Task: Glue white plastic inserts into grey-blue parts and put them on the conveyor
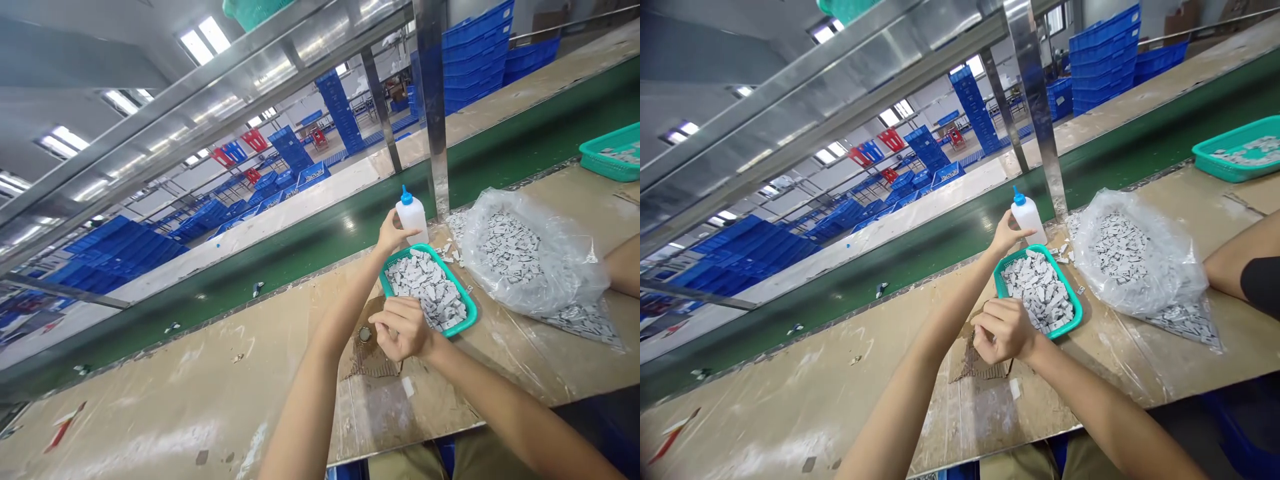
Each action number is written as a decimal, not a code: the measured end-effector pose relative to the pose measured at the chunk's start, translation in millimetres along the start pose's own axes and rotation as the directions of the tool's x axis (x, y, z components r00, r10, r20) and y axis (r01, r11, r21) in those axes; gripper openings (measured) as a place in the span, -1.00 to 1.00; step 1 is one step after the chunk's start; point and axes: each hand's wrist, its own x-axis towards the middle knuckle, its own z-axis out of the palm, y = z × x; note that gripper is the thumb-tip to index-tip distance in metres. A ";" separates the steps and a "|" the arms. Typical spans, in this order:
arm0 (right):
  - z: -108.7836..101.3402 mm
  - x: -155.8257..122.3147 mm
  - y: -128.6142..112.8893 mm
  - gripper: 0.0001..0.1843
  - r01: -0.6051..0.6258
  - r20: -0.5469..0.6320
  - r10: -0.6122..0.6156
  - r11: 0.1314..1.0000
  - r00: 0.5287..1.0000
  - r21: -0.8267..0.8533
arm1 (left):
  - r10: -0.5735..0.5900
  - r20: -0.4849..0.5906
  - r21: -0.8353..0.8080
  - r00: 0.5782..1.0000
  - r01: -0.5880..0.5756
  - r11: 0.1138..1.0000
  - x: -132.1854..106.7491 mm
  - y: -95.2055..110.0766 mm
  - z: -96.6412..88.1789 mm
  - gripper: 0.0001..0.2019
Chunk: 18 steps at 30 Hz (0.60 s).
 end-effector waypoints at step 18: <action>-42.7 26.7 32.5 -0.73 -0.644 -0.419 0.663 0.735 0.620 0.211 | -0.151 -0.595 0.259 0.789 0.367 0.894 -256.4 1.5 -147.3 -0.63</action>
